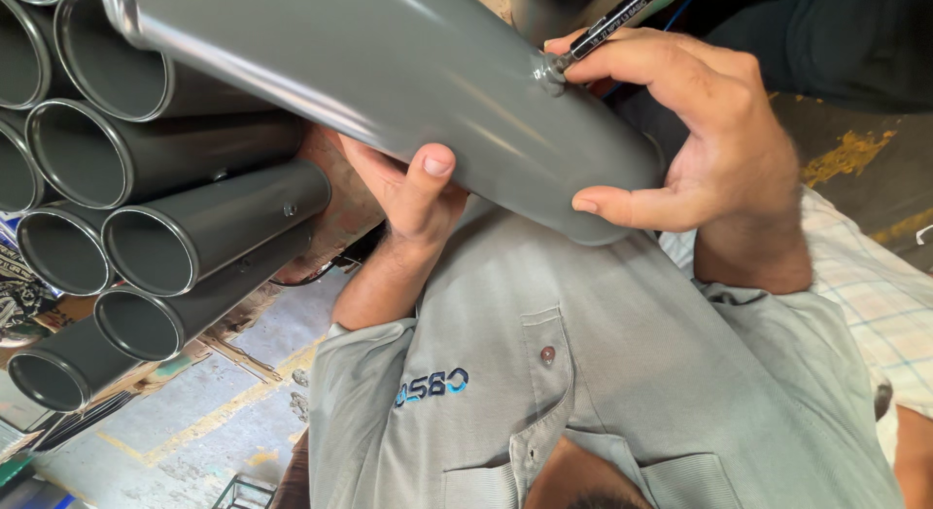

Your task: The person holds a gray metal tube and uses a small hand tool to press and seat a metal fitting into a hole on the tube's side, then rotates the tube to check the fitting. They place the finished tube on the table with others and handle more tubes from the stack.

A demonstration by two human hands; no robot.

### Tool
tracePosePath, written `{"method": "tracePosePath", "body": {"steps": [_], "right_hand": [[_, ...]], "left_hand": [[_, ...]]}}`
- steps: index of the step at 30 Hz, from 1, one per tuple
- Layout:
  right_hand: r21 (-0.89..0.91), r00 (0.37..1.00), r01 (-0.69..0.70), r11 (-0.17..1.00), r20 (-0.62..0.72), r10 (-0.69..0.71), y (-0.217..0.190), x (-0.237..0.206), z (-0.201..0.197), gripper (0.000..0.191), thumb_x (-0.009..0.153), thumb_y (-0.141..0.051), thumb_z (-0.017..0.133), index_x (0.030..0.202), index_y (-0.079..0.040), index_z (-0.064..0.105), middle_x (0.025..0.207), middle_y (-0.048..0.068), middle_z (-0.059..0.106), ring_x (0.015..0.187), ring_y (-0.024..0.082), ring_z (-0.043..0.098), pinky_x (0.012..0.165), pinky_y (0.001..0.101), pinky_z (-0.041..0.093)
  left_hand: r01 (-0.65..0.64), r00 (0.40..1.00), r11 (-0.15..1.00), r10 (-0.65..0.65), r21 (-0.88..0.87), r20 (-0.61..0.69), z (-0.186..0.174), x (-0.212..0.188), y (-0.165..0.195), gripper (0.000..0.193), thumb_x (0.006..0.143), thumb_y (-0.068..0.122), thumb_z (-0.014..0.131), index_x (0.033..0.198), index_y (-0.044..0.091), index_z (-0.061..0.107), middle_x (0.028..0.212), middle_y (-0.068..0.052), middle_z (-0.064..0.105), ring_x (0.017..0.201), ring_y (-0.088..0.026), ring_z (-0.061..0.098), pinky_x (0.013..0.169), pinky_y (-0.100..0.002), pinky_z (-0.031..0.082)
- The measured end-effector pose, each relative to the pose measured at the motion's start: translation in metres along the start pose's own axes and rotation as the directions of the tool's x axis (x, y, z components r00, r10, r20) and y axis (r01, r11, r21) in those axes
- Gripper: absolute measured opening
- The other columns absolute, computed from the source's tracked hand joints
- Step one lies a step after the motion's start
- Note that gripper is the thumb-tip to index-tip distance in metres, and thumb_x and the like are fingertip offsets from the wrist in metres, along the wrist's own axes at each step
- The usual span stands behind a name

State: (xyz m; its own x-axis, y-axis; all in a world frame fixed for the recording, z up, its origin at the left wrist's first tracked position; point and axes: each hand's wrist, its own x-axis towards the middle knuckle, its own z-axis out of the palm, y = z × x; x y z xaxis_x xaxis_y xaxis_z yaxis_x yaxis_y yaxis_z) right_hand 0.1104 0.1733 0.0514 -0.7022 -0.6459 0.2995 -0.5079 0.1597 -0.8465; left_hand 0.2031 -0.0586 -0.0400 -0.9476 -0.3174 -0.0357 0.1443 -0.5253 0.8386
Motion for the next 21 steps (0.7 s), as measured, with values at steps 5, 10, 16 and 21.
{"method": "tracePosePath", "body": {"steps": [5, 10, 16, 21], "right_hand": [[0.025, 0.999, -0.002, 1.0, -0.032, 0.003, 0.005, -0.006, 0.004, 0.066, 0.062, -0.014, 0.089, 0.117, 0.01, 0.06, 0.126, 0.026, 0.066, 0.11, 0.035, 0.07, 0.097, 0.0387, 0.057], [0.027, 0.998, -0.015, 1.0, -0.054, 0.017, 0.013, -0.017, 0.004, 0.071, 0.067, -0.016, 0.089, 0.124, 0.012, 0.059, 0.129, 0.026, 0.066, 0.114, 0.035, 0.069, 0.1, 0.0394, 0.055], [0.129, 0.973, 0.013, 0.992, -0.231, 0.017, 0.038, -0.037, 0.013, 0.046, 0.088, -0.013, 0.088, 0.122, 0.009, 0.065, 0.122, 0.022, 0.071, 0.11, 0.03, 0.072, 0.098, 0.0331, 0.059], [0.273, 0.925, -0.209, 0.939, -0.256, 0.28, 0.056, -0.061, 0.023, 0.022, 0.094, -0.005, 0.085, 0.108, 0.007, 0.072, 0.095, 0.015, 0.074, 0.082, 0.017, 0.071, 0.072, 0.023, 0.054]], "left_hand": [[0.044, 0.999, 0.998, -0.043, -0.035, 0.03, -0.008, -0.006, -0.004, 0.091, 0.083, 0.02, 0.089, 0.151, 0.008, 0.031, 0.131, -0.012, 0.049, 0.118, -0.022, 0.055, 0.102, -0.038, 0.05], [-0.066, 0.98, 0.972, 0.02, 0.227, 0.199, -0.028, -0.011, -0.009, 0.073, 0.084, 0.012, 0.084, 0.146, 0.007, 0.045, 0.128, -0.01, 0.056, 0.113, -0.019, 0.057, 0.1, -0.035, 0.047], [-0.572, 0.676, 0.594, -0.051, 0.567, 0.735, -0.035, -0.002, -0.004, 0.062, 0.076, 0.004, 0.083, 0.133, 0.021, 0.065, 0.129, 0.001, 0.065, 0.116, -0.016, 0.063, 0.101, -0.036, 0.049], [-0.384, 0.829, 0.698, -0.027, 0.604, 0.558, -0.012, 0.008, 0.002, 0.052, 0.085, 0.004, 0.078, 0.134, 0.013, 0.066, 0.132, -0.003, 0.067, 0.119, -0.017, 0.065, 0.106, -0.035, 0.05]]}}
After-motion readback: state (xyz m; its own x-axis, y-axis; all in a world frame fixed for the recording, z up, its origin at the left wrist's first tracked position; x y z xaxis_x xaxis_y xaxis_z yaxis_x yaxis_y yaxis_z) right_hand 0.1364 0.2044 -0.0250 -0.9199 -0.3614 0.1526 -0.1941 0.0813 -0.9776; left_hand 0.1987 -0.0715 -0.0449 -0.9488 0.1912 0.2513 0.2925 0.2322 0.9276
